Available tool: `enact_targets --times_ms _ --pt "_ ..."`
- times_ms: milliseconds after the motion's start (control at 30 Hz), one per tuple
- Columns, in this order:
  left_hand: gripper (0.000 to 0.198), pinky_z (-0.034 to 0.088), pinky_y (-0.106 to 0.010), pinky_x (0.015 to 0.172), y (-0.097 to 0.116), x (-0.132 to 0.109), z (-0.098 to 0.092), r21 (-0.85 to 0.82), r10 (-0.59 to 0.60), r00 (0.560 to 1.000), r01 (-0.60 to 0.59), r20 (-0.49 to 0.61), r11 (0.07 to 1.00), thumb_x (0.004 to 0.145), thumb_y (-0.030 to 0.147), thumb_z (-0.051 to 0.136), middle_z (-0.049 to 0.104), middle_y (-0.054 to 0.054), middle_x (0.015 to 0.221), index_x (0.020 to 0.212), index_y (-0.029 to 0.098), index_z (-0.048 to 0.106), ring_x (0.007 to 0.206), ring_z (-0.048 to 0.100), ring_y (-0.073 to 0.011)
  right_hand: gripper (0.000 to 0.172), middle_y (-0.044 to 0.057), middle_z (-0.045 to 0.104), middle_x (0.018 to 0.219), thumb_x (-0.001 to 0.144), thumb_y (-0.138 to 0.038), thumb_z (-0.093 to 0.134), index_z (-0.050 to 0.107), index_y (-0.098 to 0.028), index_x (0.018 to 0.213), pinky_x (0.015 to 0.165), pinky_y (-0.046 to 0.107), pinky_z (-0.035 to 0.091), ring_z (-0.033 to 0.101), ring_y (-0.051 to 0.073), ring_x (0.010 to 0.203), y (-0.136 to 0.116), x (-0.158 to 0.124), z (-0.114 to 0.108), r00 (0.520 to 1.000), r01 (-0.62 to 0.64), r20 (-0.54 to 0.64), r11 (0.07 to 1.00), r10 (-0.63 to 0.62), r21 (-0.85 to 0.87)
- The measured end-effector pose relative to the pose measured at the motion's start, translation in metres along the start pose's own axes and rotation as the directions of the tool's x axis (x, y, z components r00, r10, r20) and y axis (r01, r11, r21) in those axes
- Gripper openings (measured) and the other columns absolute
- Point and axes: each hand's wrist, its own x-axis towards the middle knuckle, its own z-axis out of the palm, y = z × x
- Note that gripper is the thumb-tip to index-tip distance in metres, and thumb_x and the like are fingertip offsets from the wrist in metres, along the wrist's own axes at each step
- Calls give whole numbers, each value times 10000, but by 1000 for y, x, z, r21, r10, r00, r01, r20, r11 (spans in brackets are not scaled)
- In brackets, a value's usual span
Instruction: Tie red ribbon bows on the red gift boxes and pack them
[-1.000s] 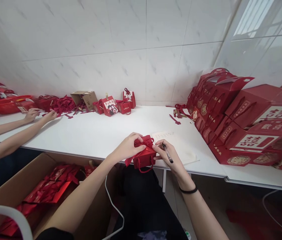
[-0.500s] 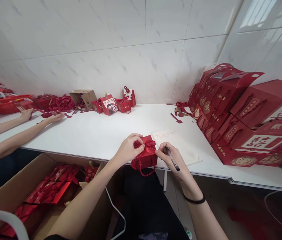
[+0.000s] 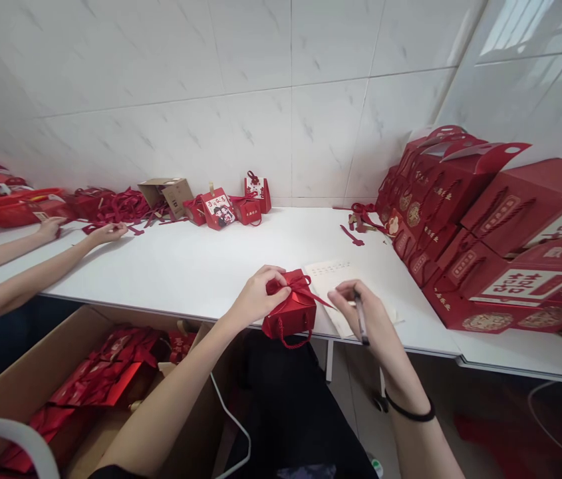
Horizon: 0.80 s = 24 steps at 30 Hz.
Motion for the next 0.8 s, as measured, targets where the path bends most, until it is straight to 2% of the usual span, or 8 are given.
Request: enact_targets --times_ms 67,133,233,300,367,500,700,800 --pt "125 377 -360 982 -2 -1 1 -45 6 1000 -6 1 999 791 308 538 569 -59 1117 755 193 571 1081 532 -192 348 63 591 761 780 -542 548 488 -201 819 670 324 423 560 208 730 0 13 1 996 18 -87 1000 -19 -20" --pt "166 362 -366 996 -4 -3 3 -92 28 997 -34 -66 995 835 330 474 558 -65 1132 812 196 569 1112 510 -190 374 68 604 743 771 -570 535 488 -200 792 649 326 427 572 211 708 -2 26 6 1000 9 22 1000 -10 16" --pt "184 369 -370 981 -10 -9 7 -61 75 957 -96 -281 993 857 302 414 519 -79 1160 947 202 539 1154 462 -190 351 43 607 691 741 -537 583 502 -199 784 613 312 427 573 195 651 -6 37 17 978 4 210 997 -20 73" --pt "186 392 -379 935 -12 -15 8 19 46 915 -43 -401 999 832 293 448 504 -82 1130 979 207 521 1128 454 -206 322 26 605 693 719 -493 623 512 -201 796 621 308 427 572 186 655 -7 40 24 976 40 210 994 -62 105" --pt "182 414 -384 880 -12 -20 8 43 -48 896 75 -441 996 800 310 497 511 -73 1052 948 209 530 1035 480 -217 316 10 592 670 708 -484 634 512 -204 788 606 302 423 561 177 636 -7 40 29 977 51 198 986 -82 158" --pt "143 441 -334 767 -10 -23 6 -70 -209 910 197 -358 978 758 334 540 541 -34 888 791 197 564 790 505 -170 356 -15 554 598 645 -492 674 505 -202 763 549 280 389 520 157 570 -9 38 32 978 -27 205 965 -28 261" --pt "198 395 -229 550 -5 -21 6 -441 -344 912 221 -222 870 757 377 555 546 13 675 754 179 553 601 489 -112 332 -27 549 648 646 -394 717 527 -186 823 564 246 356 489 121 596 -13 32 28 953 -209 295 854 68 477" --pt "221 392 -214 536 -3 -21 8 -506 -338 916 191 -215 841 746 396 577 556 17 676 770 178 550 594 498 -103 341 -26 557 665 636 -384 736 544 -185 836 569 242 358 499 121 612 -10 32 27 943 -256 319 816 93 518"
